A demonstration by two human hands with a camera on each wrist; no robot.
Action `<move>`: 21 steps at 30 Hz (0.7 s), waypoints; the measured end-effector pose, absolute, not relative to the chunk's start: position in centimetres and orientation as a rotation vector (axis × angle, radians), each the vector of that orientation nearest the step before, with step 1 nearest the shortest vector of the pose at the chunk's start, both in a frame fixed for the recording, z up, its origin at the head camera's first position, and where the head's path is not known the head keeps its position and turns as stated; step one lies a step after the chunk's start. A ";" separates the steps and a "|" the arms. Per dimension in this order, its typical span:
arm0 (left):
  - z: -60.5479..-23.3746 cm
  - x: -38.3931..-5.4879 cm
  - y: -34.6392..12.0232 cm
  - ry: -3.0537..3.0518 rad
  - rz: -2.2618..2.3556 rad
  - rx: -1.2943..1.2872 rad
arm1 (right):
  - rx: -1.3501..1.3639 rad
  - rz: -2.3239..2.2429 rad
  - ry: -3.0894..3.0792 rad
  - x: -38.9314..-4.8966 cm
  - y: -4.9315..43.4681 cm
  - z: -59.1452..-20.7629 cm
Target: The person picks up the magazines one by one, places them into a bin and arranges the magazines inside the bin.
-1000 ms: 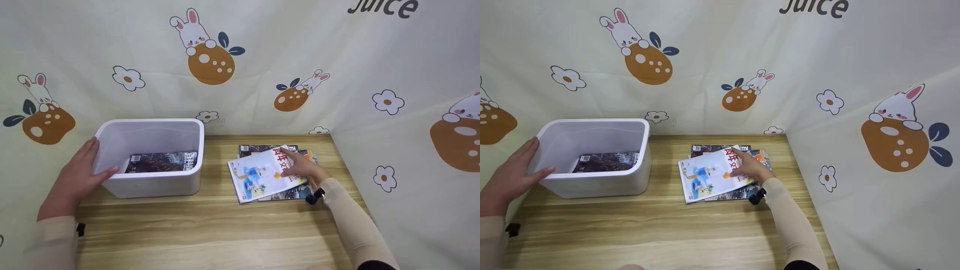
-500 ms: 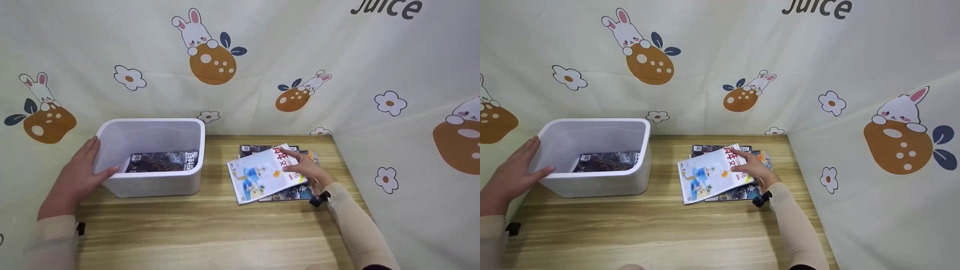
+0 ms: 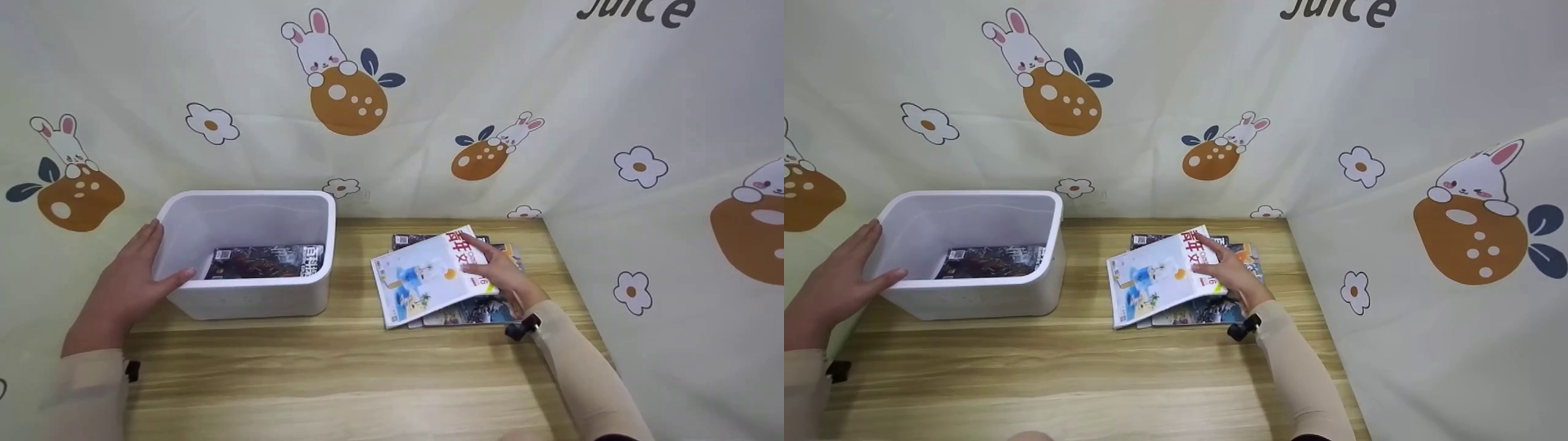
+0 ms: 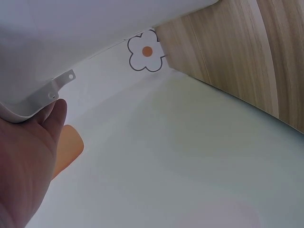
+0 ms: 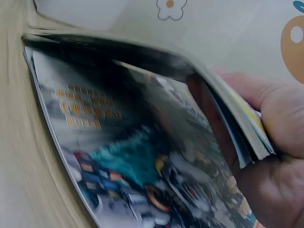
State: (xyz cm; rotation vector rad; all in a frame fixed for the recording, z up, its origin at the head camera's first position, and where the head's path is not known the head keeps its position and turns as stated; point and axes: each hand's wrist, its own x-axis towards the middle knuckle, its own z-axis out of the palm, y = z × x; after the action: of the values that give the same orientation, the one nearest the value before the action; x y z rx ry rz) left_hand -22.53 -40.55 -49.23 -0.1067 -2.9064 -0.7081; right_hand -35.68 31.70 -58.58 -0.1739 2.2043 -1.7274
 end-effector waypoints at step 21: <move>-49.0 -22.4 -40.4 -2.909 -0.701 -0.114 | -0.200 -2.122 1.992 -35.0 28.6 -55.6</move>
State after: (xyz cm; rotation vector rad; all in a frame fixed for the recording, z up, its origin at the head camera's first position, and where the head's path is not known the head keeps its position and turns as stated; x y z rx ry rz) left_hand -22.39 -40.40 -49.03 -0.1137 -2.9089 -0.7009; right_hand -35.00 28.62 -55.64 -0.2000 1.9919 -2.1221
